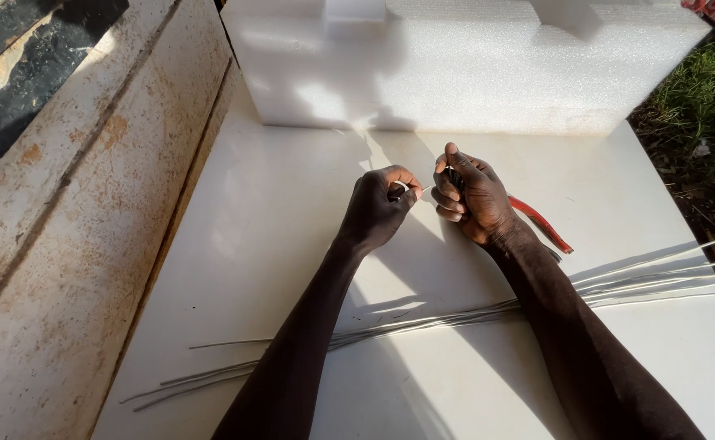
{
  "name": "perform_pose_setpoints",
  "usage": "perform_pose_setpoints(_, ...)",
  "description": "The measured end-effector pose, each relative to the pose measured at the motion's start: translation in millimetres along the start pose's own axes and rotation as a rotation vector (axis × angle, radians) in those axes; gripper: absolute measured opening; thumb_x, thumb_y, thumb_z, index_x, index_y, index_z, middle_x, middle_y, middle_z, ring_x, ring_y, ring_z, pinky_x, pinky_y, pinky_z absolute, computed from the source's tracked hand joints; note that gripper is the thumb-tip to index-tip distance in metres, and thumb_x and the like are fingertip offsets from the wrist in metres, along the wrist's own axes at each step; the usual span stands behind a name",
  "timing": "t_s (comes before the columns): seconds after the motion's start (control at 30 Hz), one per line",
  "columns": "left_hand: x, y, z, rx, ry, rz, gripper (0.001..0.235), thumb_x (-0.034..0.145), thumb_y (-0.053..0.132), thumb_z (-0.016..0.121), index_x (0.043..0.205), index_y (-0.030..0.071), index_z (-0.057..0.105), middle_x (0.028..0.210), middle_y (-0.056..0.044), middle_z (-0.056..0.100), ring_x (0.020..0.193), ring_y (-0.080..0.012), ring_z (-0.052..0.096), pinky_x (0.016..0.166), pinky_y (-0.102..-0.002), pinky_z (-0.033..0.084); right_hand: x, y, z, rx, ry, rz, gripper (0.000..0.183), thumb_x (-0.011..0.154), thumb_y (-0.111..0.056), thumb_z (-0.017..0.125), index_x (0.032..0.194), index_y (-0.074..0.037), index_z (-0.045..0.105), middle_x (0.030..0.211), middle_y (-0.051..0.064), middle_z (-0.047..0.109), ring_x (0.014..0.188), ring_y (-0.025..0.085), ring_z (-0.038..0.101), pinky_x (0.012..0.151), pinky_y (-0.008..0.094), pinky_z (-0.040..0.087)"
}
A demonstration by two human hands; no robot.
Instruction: Cutting thin metal rods into small segments using hand pliers on a white work surface.
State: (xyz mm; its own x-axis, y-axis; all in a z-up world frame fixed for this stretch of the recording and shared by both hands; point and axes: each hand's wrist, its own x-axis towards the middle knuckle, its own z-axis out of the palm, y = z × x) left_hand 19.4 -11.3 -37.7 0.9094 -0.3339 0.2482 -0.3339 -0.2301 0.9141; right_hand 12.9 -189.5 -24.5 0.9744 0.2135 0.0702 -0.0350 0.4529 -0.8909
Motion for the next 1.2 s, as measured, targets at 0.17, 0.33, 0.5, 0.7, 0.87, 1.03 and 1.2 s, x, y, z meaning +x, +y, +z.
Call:
perform_pose_setpoints(0.17,-4.1,11.1,9.7,-0.455,0.23,-0.112,0.006,0.09,0.007,0.061,0.094,0.006,0.066,0.048,0.008,0.037,0.043,-0.0001,0.033,0.042,-0.016,0.028,-3.3,1.4,18.2,-0.143,0.038,-0.059,0.02,0.099,-0.025,0.064,0.094,-0.005,0.063,0.05,-0.002,0.03,0.038,0.004,0.03,0.032,0.015,0.025)
perform_pose_setpoints(0.33,-2.9,9.7,11.7,-0.547,0.261,-0.129,0.005,0.089,0.005,0.063,0.092,0.001,0.064,0.047,0.007,0.035,0.038,0.0017,0.031,0.036,-0.014,0.024,-7.2,-0.9,30.8,-0.271,0.082,-0.094,0.012,0.092,-0.014,0.071,0.092,-0.004,0.064,0.051,-0.004,0.031,0.04,0.003,0.032,0.035,0.016,0.029)
perform_pose_setpoints(0.5,-9.4,17.9,13.0,-0.693,0.211,-0.206,0.008,0.095,0.012,0.058,0.098,0.005,0.059,0.051,0.008,0.027,0.042,-0.0014,0.026,0.039,-0.018,0.02,-7.6,-1.0,32.6,-0.064,0.177,0.01,0.013,0.098,-0.019,0.055,0.088,-0.011,0.056,0.052,-0.002,0.03,0.043,0.006,0.032,0.041,0.017,0.024)
perform_pose_setpoints(0.7,-1.9,2.7,4.9,-1.167,0.203,-0.361,0.037,0.107,0.027,0.029,0.118,0.0,0.053,0.059,0.006,0.027,0.048,-0.0069,0.036,0.045,-0.02,0.03,-7.2,-1.9,34.7,0.036,0.168,0.169,0.02,0.104,-0.029,0.041,0.093,-0.014,0.047,0.057,-0.002,0.034,0.044,0.005,0.031,0.044,0.019,0.02)
perform_pose_setpoints(0.87,1.5,-2.2,9.8,-1.26,0.373,-0.286,0.041,0.109,0.023,0.024,0.133,-0.004,0.044,0.101,-0.018,0.055,0.099,-0.0301,0.061,0.09,-0.034,0.052,-12.1,2.7,46.1,-0.12,0.125,0.082,0.021,0.102,-0.03,0.054,0.093,-0.011,0.055,0.057,0.0,0.037,0.042,0.006,0.036,0.04,0.018,0.023)
perform_pose_setpoints(1.03,7.8,-23.6,18.7,-1.347,0.4,-0.181,0.038,0.109,0.021,0.025,0.132,-0.002,0.044,0.129,-0.026,0.058,0.12,-0.0356,0.061,0.108,-0.037,0.05,-6.8,11.0,52.2,-0.345,0.112,-0.09,0.019,0.099,-0.019,0.062,0.093,-0.002,0.062,0.054,0.001,0.037,0.042,0.006,0.036,0.037,0.016,0.025)
perform_pose_setpoints(1.2,0.1,-0.7,28.8,-1.085,0.347,-0.126,0.033,0.107,0.01,0.029,0.125,-0.001,0.055,0.117,-0.023,0.067,0.109,-0.0307,0.068,0.095,-0.038,0.055,-5.4,27.3,50.3,-1.048,0.082,-0.15,0.017,0.094,-0.016,0.065,0.108,-0.01,0.069,0.078,0.016,0.067,0.071,0.029,0.066,0.065,0.039,0.051)
